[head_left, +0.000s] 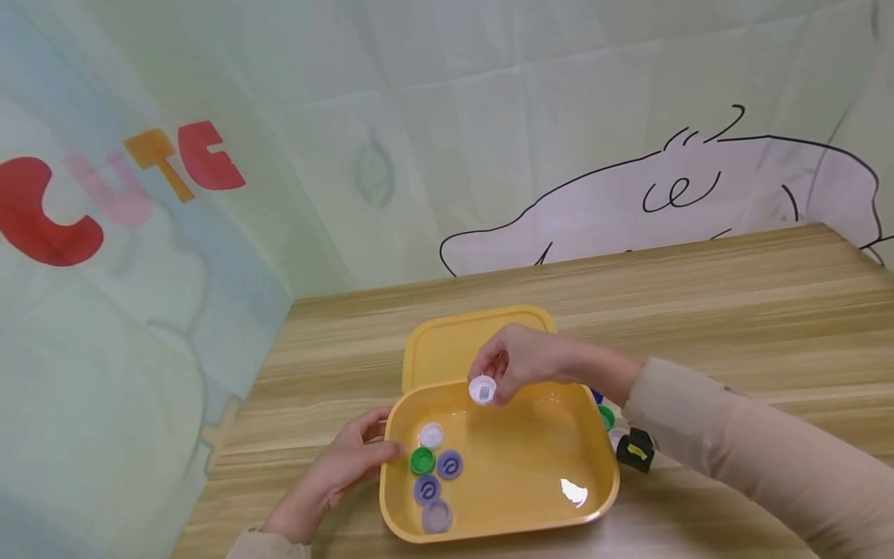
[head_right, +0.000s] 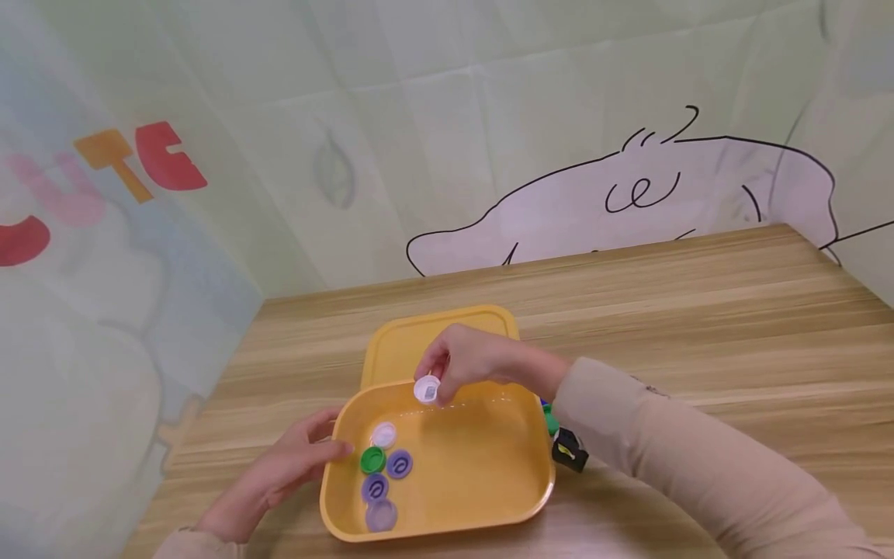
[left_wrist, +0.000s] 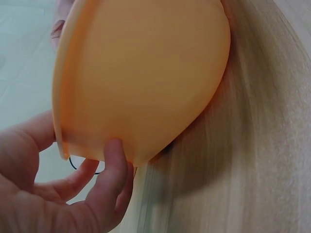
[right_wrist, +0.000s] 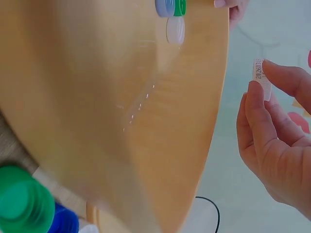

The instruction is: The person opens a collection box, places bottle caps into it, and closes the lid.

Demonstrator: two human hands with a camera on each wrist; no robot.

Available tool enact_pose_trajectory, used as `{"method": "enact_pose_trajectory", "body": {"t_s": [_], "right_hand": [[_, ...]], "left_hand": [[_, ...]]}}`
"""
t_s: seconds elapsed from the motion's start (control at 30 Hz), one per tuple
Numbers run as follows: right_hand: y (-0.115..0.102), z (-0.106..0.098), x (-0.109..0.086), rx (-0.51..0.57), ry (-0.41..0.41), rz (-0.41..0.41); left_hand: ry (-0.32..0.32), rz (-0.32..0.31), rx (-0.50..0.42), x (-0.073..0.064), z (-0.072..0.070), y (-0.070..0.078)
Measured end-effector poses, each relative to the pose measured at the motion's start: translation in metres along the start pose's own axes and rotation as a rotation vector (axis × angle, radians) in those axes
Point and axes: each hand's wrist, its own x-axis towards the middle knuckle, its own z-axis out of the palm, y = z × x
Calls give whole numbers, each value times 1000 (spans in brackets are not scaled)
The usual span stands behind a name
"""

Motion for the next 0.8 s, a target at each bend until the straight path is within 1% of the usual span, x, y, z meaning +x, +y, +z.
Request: {"method": "enact_pose_trajectory", "body": {"t_s": [0.27, 0.47, 0.63, 0.8], "right_hand": [[-6, 9, 6, 3, -19, -46], [-6, 15, 11, 25, -48, -67], [-6, 25, 15, 49, -66, -62], [-7, 33, 19, 40, -97, -54]], "left_hand": [[3, 1, 1, -1, 1, 1], [-2, 2, -8, -2, 1, 2], [-4, -2, -9, -2, 0, 1], [-18, 10, -14, -1, -1, 0]]}}
